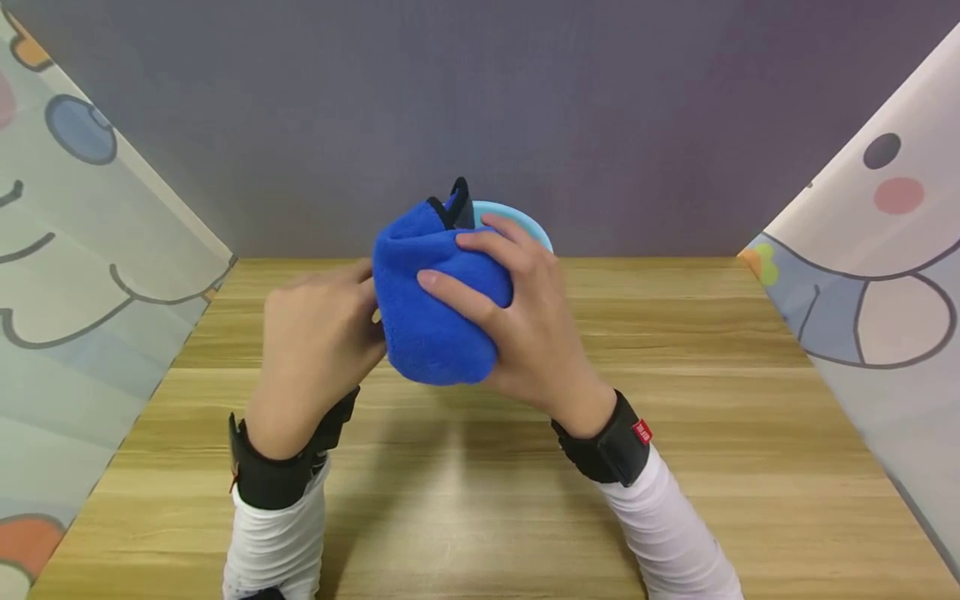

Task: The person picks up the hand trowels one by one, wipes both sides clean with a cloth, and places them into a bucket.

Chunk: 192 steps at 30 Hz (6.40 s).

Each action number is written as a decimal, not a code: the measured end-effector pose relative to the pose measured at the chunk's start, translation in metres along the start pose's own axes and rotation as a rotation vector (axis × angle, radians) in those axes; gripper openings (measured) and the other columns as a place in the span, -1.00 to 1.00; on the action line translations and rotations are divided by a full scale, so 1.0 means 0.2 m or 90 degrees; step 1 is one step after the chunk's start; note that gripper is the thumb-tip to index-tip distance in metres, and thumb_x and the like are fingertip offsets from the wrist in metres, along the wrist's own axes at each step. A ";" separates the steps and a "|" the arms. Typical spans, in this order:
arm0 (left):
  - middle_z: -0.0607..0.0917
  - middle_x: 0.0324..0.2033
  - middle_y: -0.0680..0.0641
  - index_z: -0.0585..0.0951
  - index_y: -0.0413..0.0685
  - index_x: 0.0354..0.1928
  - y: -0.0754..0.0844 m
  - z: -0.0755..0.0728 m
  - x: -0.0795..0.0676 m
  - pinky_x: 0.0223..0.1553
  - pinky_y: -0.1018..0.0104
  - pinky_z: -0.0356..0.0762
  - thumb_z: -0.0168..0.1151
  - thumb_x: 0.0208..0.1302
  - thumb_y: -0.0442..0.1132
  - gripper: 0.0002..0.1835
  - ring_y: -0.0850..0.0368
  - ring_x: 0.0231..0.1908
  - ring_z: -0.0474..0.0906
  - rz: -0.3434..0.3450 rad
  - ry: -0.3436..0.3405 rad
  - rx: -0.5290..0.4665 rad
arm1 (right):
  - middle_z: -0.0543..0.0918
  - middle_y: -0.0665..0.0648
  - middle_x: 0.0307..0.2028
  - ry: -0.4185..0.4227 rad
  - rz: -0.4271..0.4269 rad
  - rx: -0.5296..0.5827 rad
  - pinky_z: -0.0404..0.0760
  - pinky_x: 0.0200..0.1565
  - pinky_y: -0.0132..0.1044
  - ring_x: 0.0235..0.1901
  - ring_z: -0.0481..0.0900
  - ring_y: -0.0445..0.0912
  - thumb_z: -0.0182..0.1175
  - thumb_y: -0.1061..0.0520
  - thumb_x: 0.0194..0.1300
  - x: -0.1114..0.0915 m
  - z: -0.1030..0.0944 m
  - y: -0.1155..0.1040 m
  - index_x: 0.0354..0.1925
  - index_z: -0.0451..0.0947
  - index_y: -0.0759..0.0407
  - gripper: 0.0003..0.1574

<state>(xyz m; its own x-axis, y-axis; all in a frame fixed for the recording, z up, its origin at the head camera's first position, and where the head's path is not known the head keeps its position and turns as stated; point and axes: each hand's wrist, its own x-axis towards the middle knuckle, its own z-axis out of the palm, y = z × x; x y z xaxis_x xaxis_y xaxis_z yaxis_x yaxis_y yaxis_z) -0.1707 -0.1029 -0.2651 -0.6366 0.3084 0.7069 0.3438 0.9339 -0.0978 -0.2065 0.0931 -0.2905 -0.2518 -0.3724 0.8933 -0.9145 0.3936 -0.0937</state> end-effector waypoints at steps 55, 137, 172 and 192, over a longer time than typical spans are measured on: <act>0.42 -0.77 -0.05 0.36 -0.05 -0.74 0.00 -0.01 0.02 -0.75 0.21 0.11 -0.01 0.05 -0.51 -0.70 0.06 -0.75 0.29 0.045 0.020 0.030 | 0.60 0.39 0.05 -0.129 0.071 -0.107 0.42 -0.12 0.22 -0.03 0.42 0.25 0.59 -0.28 -0.44 -0.01 -0.04 0.03 0.17 0.35 0.04 0.19; 0.52 -0.76 -0.08 0.67 -0.07 -0.47 -0.06 -0.03 0.00 -0.72 0.21 0.25 0.16 0.34 -0.05 -0.69 0.04 -0.73 0.39 -0.010 0.053 0.019 | 0.68 0.40 -0.18 0.022 0.153 -0.117 0.41 -0.21 0.20 -0.22 0.53 0.25 0.59 0.20 -0.37 -0.01 -0.17 0.16 -0.02 0.52 0.20 -0.18; 0.09 -0.76 0.06 0.35 -0.01 -0.85 -0.14 0.31 0.15 -0.59 0.29 0.18 0.36 0.14 -0.01 -0.47 0.15 -0.75 0.14 -0.005 -0.250 0.061 | 0.64 0.45 -0.11 0.051 0.240 -0.149 0.42 -0.03 0.26 -0.11 0.51 0.25 0.52 0.26 -0.22 -0.02 -0.19 0.19 0.05 0.46 0.16 -0.21; 0.29 -0.66 0.06 0.45 0.03 -0.70 -0.13 0.49 0.24 -0.55 0.29 0.16 0.33 0.16 0.07 -0.58 0.14 -0.54 0.28 -0.035 -0.532 -0.123 | 0.67 0.43 -0.13 0.045 0.249 -0.142 0.41 -0.08 0.21 -0.14 0.52 0.25 0.53 0.25 -0.24 -0.01 -0.18 0.21 0.05 0.51 0.16 -0.22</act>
<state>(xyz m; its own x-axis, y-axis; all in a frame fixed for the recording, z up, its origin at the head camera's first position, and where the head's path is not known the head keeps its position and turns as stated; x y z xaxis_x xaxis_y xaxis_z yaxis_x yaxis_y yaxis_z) -0.2779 -0.0946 -0.2975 -0.9293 0.3662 -0.0477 0.3607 0.9278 0.0954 -0.2323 0.1401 -0.2815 -0.5358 -0.1052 0.8378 -0.6627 0.6672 -0.3401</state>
